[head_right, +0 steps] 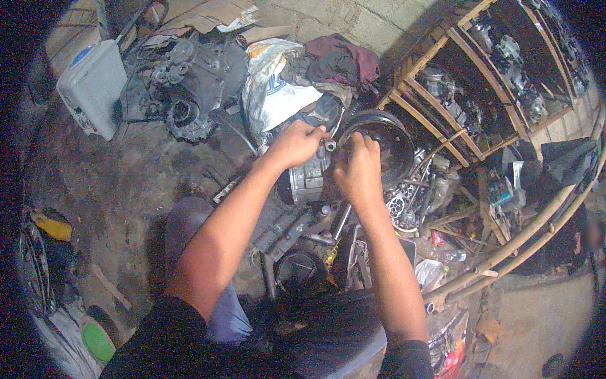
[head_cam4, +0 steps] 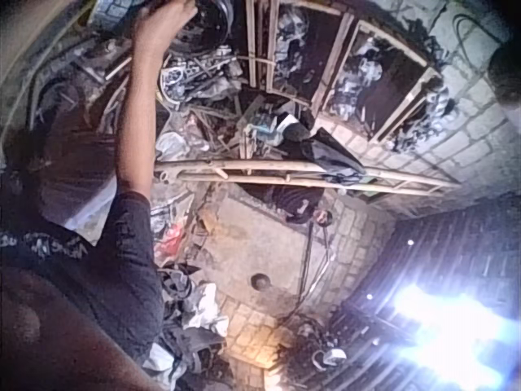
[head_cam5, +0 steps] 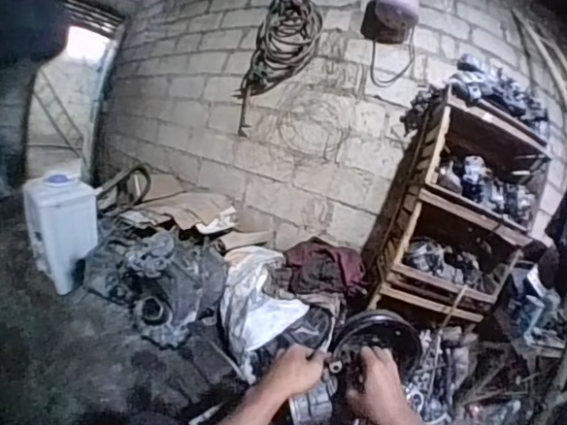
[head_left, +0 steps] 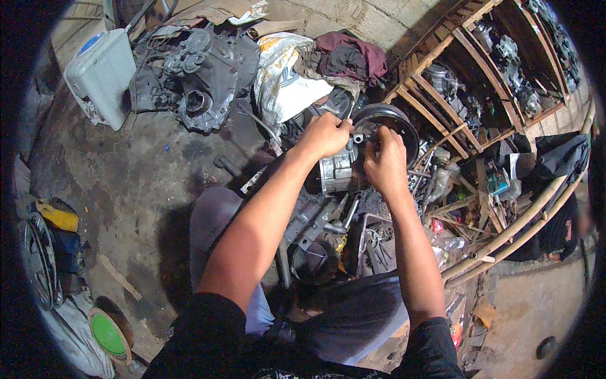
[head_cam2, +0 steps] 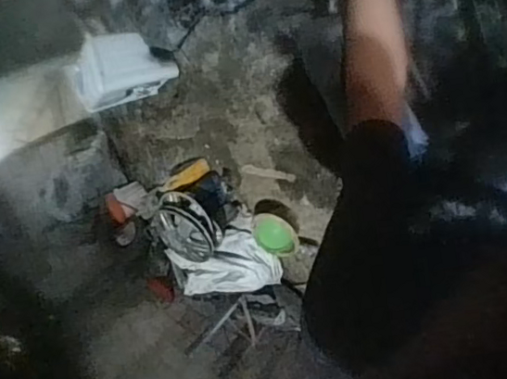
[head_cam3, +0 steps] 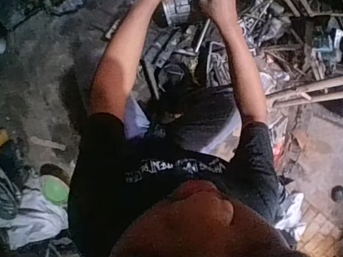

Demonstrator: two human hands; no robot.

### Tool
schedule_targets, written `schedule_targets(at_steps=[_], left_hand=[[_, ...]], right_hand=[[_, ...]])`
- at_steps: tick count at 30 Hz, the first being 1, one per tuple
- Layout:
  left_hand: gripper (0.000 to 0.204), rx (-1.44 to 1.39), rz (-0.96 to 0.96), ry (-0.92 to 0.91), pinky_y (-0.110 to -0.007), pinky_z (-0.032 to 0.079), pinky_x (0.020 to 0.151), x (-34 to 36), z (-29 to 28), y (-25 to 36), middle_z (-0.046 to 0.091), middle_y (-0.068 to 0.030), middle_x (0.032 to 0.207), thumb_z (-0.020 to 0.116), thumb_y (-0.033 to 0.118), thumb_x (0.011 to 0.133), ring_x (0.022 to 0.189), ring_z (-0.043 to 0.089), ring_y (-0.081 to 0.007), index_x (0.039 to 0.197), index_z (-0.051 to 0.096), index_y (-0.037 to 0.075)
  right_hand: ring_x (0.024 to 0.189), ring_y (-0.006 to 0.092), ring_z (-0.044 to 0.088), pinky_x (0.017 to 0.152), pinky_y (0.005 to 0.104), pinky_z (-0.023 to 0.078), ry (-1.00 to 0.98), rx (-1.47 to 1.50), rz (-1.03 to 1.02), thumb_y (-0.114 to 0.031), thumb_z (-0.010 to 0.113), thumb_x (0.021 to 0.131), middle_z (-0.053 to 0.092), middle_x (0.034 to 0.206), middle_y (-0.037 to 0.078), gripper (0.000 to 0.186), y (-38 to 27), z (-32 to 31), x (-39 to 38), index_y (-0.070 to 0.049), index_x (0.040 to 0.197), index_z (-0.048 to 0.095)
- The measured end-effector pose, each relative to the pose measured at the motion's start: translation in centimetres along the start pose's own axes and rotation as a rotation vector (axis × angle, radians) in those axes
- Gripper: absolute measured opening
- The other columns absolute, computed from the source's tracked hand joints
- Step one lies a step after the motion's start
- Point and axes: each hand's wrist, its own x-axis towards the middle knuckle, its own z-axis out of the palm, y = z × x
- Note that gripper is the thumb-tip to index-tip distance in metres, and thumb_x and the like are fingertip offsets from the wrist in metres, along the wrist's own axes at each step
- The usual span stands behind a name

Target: The person sits on the floor and uses a screwdriver to scrape and clean the surface of a metallic engine component. They rotate the part to access different areas and occasionally use a hammer to tap the component.

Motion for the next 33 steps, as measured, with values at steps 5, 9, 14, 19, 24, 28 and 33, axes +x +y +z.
schedule_targets(at_steps=[5,9,14,19,24,28,33], left_hand=[[0.043,0.045,0.004,0.009,-0.053,0.055,0.099,-0.7,-0.2,0.4,0.076,-0.0295,0.102,0.06,0.043,0.106,0.107,0.073,-0.047,0.108,0.083,0.007],[0.038,0.064,0.015,0.008,-0.048,0.057,0.095,-0.4,0.1,-0.1,0.079,-0.0219,0.094,0.058,0.043,0.108,0.103,0.077,-0.0398,0.115,0.085,0.018],[0.038,0.085,0.035,0.03,-0.048,0.056,0.097,-0.8,0.1,0.1,0.079,-0.0236,0.095,0.058,0.043,0.108,0.105,0.076,-0.0407,0.117,0.085,0.017],[0.04,0.068,0.036,0.024,-0.049,0.056,0.098,-1.8,-0.5,0.6,0.078,-0.0254,0.098,0.057,0.042,0.108,0.107,0.075,-0.0435,0.117,0.084,0.014],[0.042,0.019,0.058,0.043,-0.055,0.056,0.098,-2.2,-0.5,1.2,0.076,-0.0311,0.098,0.059,0.039,0.106,0.104,0.073,-0.0495,0.108,0.083,0.005],[0.043,0.01,0.096,0.097,-0.057,0.056,0.098,-2.1,-0.4,0.8,0.074,-0.0338,0.099,0.06,0.038,0.105,0.104,0.072,-0.0523,0.103,0.082,0.001],[0.038,0.05,0.11,0.062,-0.051,0.057,0.096,-2.7,0.1,1.3,0.078,-0.0254,0.1,0.056,0.038,0.109,0.105,0.075,-0.044,0.118,0.083,0.014]], right_hand=[[0.098,0.049,0.06,0.094,0.0574,0.05,-0.002,0.051,-0.061,0.006,0.067,0.076,0.065,0.098,0.027,0.023,-1.1,-0.5,-0.2,0.007,0.099,0.062],[0.103,0.0488,0.062,0.095,0.0563,0.051,-0.016,-0.004,-0.057,0.004,0.069,0.076,0.067,0.099,0.027,0.02,-1.4,-0.4,-0.3,0.006,0.096,0.064],[0.101,0.0499,0.066,0.091,0.0577,0.054,-0.064,-0.068,0.128,-0.003,0.072,0.082,0.068,0.102,0.029,0.017,-1.7,-1.0,-0.2,0.004,0.097,0.067],[0.097,0.048,0.068,0.085,0.0577,0.055,0.006,-0.102,0.11,-0.003,0.072,0.081,0.07,0.093,0.027,0.013,-3.2,-0.5,-1.0,0.001,0.092,0.068],[0.092,0.0461,0.067,0.082,0.0571,0.055,0.005,-0.103,0.102,-0.002,0.072,0.08,0.07,0.093,0.026,0.011,-3.2,0.0,-1.7,0.0,0.09,0.067],[0.092,0.0479,0.067,0.084,0.0581,0.054,0.064,-0.103,0.12,-0.004,0.071,0.082,0.069,0.09,0.026,0.01,-3.3,-0.2,-0.9,0.001,0.09,0.066],[0.092,0.0464,0.071,0.084,0.0523,0.056,-0.055,0.147,0.183,-0.009,0.077,0.087,0.074,0.096,0.026,0.018,-1.8,-1.5,-2.2,0.003,0.099,0.073]])
